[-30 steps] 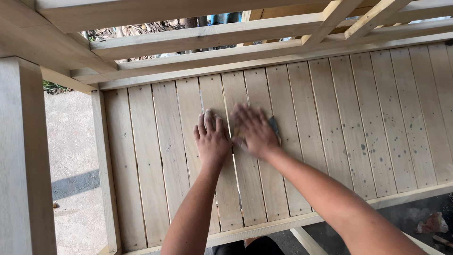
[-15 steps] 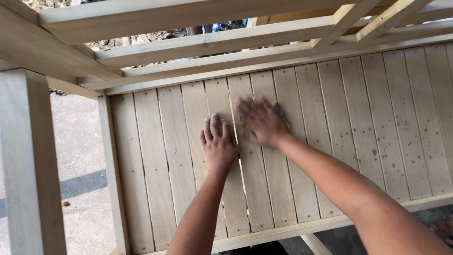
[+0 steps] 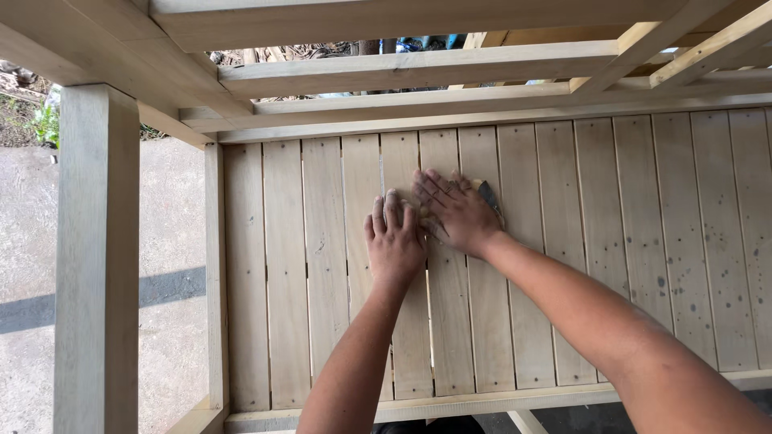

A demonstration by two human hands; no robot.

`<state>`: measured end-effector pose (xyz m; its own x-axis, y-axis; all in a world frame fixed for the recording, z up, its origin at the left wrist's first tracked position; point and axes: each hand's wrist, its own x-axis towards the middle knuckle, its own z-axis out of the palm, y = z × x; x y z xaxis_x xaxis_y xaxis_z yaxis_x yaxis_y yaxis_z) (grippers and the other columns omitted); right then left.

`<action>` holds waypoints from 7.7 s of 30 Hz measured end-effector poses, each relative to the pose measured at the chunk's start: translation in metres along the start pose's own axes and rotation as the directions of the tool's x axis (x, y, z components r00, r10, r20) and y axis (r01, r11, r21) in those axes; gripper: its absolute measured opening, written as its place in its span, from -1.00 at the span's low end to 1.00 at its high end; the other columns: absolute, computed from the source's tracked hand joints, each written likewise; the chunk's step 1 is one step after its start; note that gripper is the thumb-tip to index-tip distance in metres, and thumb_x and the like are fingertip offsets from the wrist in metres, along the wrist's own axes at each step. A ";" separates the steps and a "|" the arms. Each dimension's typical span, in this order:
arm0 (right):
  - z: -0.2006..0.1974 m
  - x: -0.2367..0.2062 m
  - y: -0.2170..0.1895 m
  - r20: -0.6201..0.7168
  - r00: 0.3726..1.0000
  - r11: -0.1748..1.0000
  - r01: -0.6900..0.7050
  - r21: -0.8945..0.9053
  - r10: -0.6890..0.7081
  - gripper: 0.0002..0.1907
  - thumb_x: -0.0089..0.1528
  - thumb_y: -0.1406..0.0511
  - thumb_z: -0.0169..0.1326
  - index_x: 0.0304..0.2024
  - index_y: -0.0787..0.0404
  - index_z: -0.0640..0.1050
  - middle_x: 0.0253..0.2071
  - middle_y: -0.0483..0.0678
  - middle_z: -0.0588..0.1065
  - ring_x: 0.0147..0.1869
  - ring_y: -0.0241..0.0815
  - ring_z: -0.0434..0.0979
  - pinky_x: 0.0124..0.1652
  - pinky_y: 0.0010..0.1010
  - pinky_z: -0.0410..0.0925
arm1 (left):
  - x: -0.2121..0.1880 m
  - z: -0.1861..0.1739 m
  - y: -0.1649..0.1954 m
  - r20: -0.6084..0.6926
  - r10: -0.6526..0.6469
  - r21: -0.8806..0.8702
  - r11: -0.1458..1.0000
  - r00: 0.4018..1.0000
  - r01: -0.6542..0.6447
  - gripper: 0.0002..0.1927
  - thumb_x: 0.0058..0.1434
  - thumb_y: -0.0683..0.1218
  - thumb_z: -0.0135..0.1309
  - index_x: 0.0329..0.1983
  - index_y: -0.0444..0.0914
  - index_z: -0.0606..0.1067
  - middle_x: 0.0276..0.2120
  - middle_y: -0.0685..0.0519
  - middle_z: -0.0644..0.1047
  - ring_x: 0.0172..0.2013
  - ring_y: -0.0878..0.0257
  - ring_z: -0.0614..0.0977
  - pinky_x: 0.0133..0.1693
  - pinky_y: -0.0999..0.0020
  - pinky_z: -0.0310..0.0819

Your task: The person sands the slatted seat and backrest of a wooden bench using a sanding block. They move systematically across the seat planks and then sand the horizontal and vertical members of the backrest.

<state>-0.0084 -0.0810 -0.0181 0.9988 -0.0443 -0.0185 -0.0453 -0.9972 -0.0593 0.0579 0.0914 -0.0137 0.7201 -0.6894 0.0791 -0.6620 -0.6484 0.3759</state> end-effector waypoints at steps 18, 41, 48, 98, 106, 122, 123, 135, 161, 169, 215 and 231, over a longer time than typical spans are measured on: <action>0.011 -0.050 -0.027 -0.117 0.989 0.983 -0.064 0.171 0.085 -0.44 0.44 0.07 -0.20 0.44 0.13 0.22 0.56 0.01 0.13 0.66 -0.04 -0.01 0.54 -0.13 -0.11 | 0.018 -0.032 -0.055 0.261 0.242 0.013 0.967 0.934 -0.254 -0.42 0.34 0.16 -0.12 0.37 -0.15 0.31 0.43 -0.05 0.23 0.40 0.01 0.22 0.33 0.02 -0.01; 0.002 0.044 -0.049 -0.022 0.957 0.944 -0.282 0.174 0.290 -0.30 0.49 0.00 -0.46 0.55 0.26 -0.04 0.63 0.08 -0.15 0.68 -0.03 -0.31 0.51 -0.05 -0.37 | 0.020 -0.056 -0.085 0.033 0.073 -0.085 0.994 0.997 -0.070 -0.46 0.40 0.09 -0.16 0.41 -0.12 0.35 0.44 0.08 0.29 0.44 0.07 0.23 0.41 0.06 -0.02; -0.001 -0.017 -0.099 0.021 0.995 0.988 -0.097 0.118 0.095 -0.26 0.44 -0.06 -0.42 0.55 0.17 -0.09 0.61 -0.02 -0.18 0.67 -0.09 -0.31 0.50 -0.08 -0.38 | 0.020 -0.054 -0.082 0.064 0.087 -0.033 0.996 0.994 -0.085 -0.45 0.41 0.10 -0.21 0.42 -0.14 0.32 0.44 0.06 0.28 0.45 0.07 0.19 0.40 0.06 -0.05; -0.017 -0.027 -0.105 0.163 0.974 0.979 -0.175 0.102 0.157 -0.21 0.39 -0.22 -0.48 0.57 -0.12 -0.17 0.61 0.04 -0.38 0.66 -0.01 -0.51 0.48 0.04 -0.49 | 0.020 -0.054 -0.085 0.048 0.097 -0.046 0.994 0.994 -0.095 -0.45 0.41 0.10 -0.18 0.43 -0.10 0.34 0.44 0.08 0.29 0.45 0.08 0.21 0.41 0.05 -0.05; -0.008 -0.006 -0.065 0.209 0.949 0.967 -0.249 0.050 0.234 -0.24 0.39 -0.27 -0.53 0.57 -0.26 -0.21 0.62 -0.07 -0.41 0.66 -0.05 -0.54 0.48 0.16 -0.51 | 0.017 -0.050 -0.087 0.030 0.102 -0.040 0.994 0.994 -0.100 -0.46 0.43 0.09 -0.16 0.45 -0.09 0.34 0.44 0.09 0.29 0.46 0.07 0.20 0.42 0.06 -0.05; -0.006 -0.028 -0.111 0.226 0.933 0.952 -0.301 0.061 0.280 -0.25 0.42 -0.21 -0.61 0.58 -0.17 -0.22 0.63 -0.08 -0.42 0.67 -0.07 -0.56 0.48 0.19 -0.50 | -0.007 -0.031 -0.077 -0.085 -0.019 0.033 0.999 0.996 0.022 -0.51 0.48 0.02 -0.22 0.44 -0.13 0.37 0.44 0.07 0.31 0.45 0.05 0.21 0.41 0.08 -0.03; -0.003 -0.020 -0.104 0.232 0.902 0.923 -0.383 0.046 0.363 -0.26 0.41 -0.20 -0.61 0.58 -0.18 -0.21 0.63 -0.07 -0.39 0.67 -0.07 -0.55 0.48 0.17 -0.50 | -0.007 -0.030 -0.077 -0.080 -0.027 0.016 0.999 0.996 0.028 -0.52 0.49 0.01 -0.22 0.43 -0.13 0.38 0.44 0.07 0.31 0.45 0.05 0.22 0.42 0.07 -0.02; -0.009 -0.105 -0.168 0.218 0.969 0.991 -0.126 0.034 0.116 -0.26 0.40 -0.18 -0.74 0.55 -0.12 -0.35 0.61 -0.08 -0.46 0.65 -0.01 -0.56 0.46 0.15 -0.55 | -0.004 -0.030 -0.080 -0.069 -0.023 0.012 1.000 0.997 0.024 -0.54 0.49 0.01 -0.22 0.40 -0.13 0.40 0.42 0.08 0.34 0.44 0.06 0.24 0.40 0.06 0.00; -0.005 -0.075 -0.199 -0.039 0.976 0.974 -0.209 0.091 0.214 -0.28 0.43 -0.04 -0.27 0.56 0.09 0.07 0.62 -0.11 -0.11 0.68 -0.04 -0.21 0.48 0.17 -0.28 | -0.081 -0.051 -0.090 -0.070 0.047 -0.098 0.994 0.996 -0.054 -0.53 0.34 -0.08 -0.07 0.33 -0.14 0.44 0.39 0.10 0.37 0.41 0.09 0.30 0.39 0.10 0.06; 0.007 -0.052 -0.174 -0.014 0.857 0.853 -0.511 0.106 0.515 -0.29 0.47 -0.03 -0.30 0.57 0.13 0.00 0.64 -0.03 -0.12 0.70 -0.07 -0.24 0.51 0.14 -0.32 | -0.100 -0.041 -0.097 -0.097 0.078 -0.096 0.992 0.992 -0.087 -0.48 0.33 -0.12 -0.10 0.38 -0.14 0.41 0.41 0.11 0.36 0.44 0.10 0.28 0.42 0.12 0.06; -0.005 -0.097 -0.253 0.023 0.965 0.963 0.260 0.072 -0.262 -0.25 0.40 -0.17 -0.46 0.54 -0.03 -0.02 0.61 -0.15 -0.17 0.66 -0.24 -0.30 0.49 0.05 -0.36 | -0.154 -0.066 -0.152 -0.103 -0.142 -0.534 0.843 0.984 0.066 -0.44 0.22 -0.24 -0.17 0.31 -0.18 0.44 0.33 0.01 0.46 0.43 0.06 0.36 0.44 0.11 0.18; -0.003 -0.069 -0.243 -0.055 0.874 0.873 0.485 0.053 -0.482 -0.24 0.36 -0.19 -0.29 0.54 -0.09 0.06 0.62 -0.23 -0.09 0.69 -0.28 -0.28 0.52 -0.01 -0.38 | -0.143 -0.079 -0.190 -0.135 -0.087 -0.072 0.994 0.987 0.078 -0.45 0.33 -0.12 -0.14 0.41 -0.21 0.34 0.42 0.01 0.33 0.44 0.02 0.26 0.42 0.07 0.02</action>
<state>-0.0665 0.1643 0.0008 0.8960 0.4390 0.0669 0.4440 -0.8888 -0.1140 0.0969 0.3388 -0.0232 0.7967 -0.5800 0.1701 -0.5870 -0.6752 0.4467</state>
